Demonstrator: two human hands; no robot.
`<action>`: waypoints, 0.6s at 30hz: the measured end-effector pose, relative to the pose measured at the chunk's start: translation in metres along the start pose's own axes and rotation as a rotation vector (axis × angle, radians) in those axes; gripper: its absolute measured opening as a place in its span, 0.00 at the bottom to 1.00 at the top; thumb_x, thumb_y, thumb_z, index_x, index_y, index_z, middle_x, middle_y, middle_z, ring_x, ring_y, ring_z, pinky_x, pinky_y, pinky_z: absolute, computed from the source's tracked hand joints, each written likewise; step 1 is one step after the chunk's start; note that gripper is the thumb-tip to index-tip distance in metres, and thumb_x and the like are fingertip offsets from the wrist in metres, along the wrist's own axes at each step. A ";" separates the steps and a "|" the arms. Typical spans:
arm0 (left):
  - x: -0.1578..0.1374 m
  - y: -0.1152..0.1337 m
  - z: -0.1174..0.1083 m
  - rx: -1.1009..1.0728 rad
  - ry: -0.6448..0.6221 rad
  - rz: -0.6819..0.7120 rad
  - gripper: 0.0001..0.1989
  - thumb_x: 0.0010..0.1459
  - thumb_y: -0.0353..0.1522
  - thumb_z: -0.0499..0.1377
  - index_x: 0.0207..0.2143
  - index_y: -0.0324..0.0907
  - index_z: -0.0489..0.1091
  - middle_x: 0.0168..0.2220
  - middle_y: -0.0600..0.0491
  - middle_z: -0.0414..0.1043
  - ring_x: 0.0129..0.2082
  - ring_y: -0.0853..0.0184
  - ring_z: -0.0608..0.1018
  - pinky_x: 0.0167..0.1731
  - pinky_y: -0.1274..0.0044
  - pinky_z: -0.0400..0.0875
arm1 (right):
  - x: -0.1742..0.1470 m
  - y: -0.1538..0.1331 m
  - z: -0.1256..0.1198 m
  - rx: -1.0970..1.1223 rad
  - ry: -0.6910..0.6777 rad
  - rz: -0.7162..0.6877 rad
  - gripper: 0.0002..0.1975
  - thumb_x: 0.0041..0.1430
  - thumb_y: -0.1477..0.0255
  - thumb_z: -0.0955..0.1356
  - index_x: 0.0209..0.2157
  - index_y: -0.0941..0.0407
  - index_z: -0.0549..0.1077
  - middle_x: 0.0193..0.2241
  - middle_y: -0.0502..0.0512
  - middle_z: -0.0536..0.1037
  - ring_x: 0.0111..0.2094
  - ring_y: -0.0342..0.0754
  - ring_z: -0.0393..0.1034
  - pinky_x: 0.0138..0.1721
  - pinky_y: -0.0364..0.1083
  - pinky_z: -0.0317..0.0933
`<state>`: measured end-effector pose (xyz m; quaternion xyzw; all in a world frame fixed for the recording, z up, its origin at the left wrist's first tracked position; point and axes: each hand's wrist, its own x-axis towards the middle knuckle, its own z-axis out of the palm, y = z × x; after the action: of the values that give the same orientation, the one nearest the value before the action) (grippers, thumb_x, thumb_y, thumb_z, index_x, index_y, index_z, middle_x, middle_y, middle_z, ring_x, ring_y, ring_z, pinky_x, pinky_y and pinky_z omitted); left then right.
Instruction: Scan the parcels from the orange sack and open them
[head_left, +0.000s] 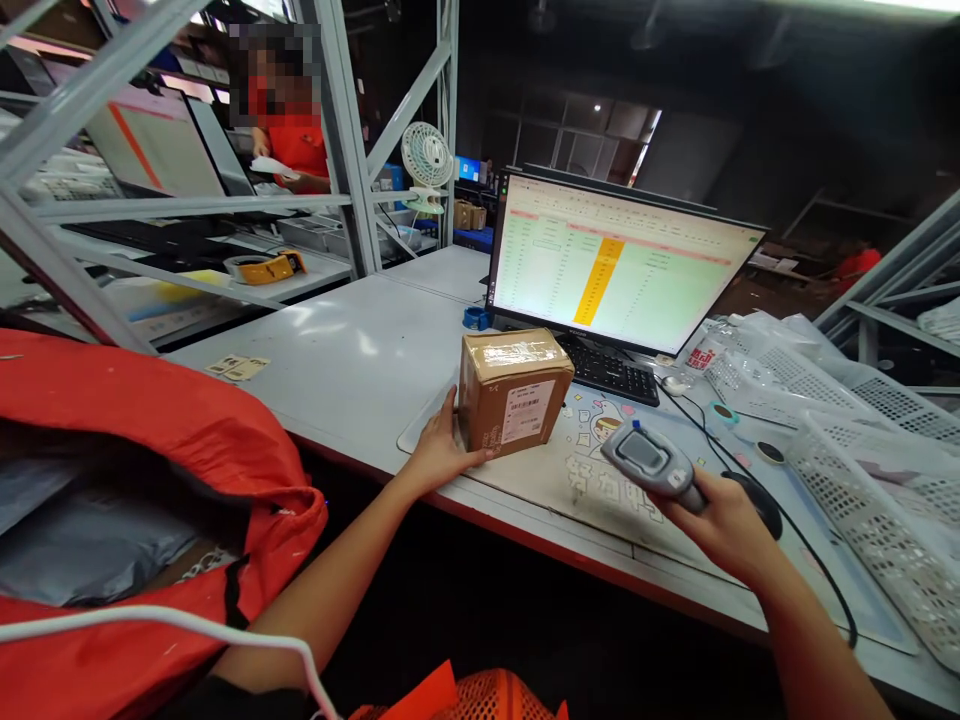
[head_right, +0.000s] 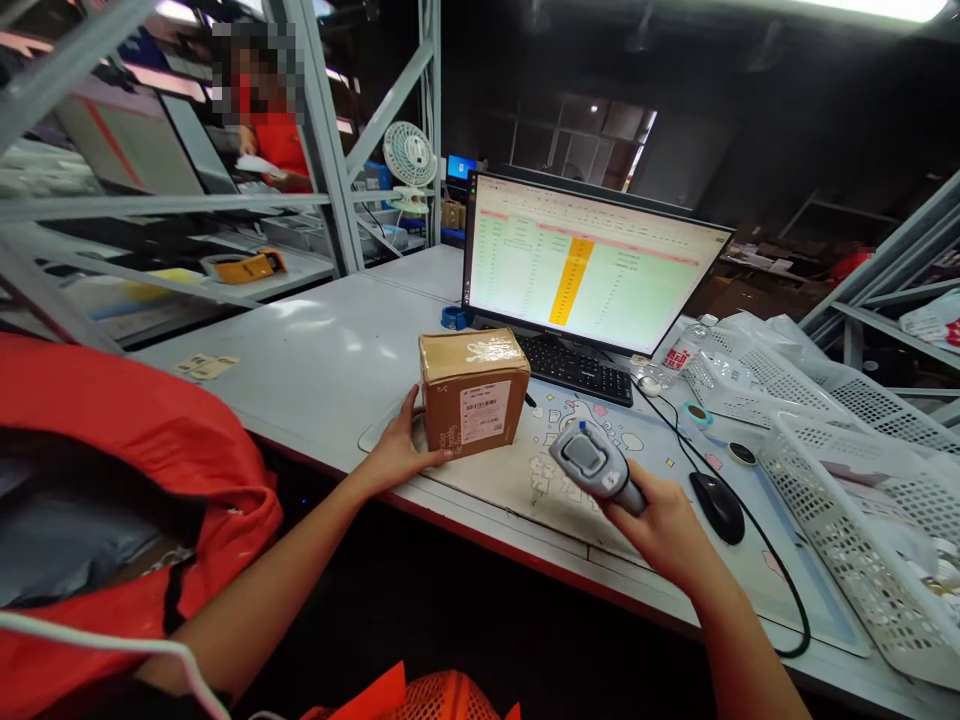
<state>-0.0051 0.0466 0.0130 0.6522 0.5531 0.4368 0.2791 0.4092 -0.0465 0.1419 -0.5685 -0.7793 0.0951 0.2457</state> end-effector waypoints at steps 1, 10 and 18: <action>-0.002 0.000 -0.003 0.001 -0.010 -0.002 0.72 0.44 0.50 0.79 0.79 0.48 0.38 0.70 0.34 0.60 0.72 0.36 0.63 0.70 0.44 0.56 | 0.011 0.012 0.005 -0.032 0.024 0.052 0.15 0.63 0.56 0.69 0.38 0.53 0.79 0.28 0.52 0.80 0.29 0.52 0.74 0.32 0.47 0.67; 0.002 0.027 -0.080 -0.120 0.157 0.154 0.65 0.46 0.51 0.77 0.77 0.58 0.42 0.68 0.43 0.60 0.67 0.44 0.71 0.68 0.49 0.63 | 0.062 0.109 0.053 -0.394 -0.012 0.526 0.30 0.69 0.60 0.66 0.67 0.60 0.69 0.51 0.70 0.82 0.52 0.66 0.79 0.48 0.54 0.69; 0.017 0.052 -0.069 -0.013 0.020 0.257 0.58 0.52 0.52 0.74 0.77 0.55 0.48 0.75 0.42 0.54 0.73 0.41 0.63 0.72 0.47 0.58 | 0.073 0.120 0.053 -0.424 -0.034 0.569 0.34 0.69 0.58 0.67 0.67 0.65 0.66 0.54 0.75 0.80 0.53 0.65 0.78 0.52 0.55 0.68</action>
<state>-0.0410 0.0428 0.0936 0.7113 0.4648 0.4793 0.2195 0.4671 0.0683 0.0652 -0.7994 -0.5963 0.0055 0.0730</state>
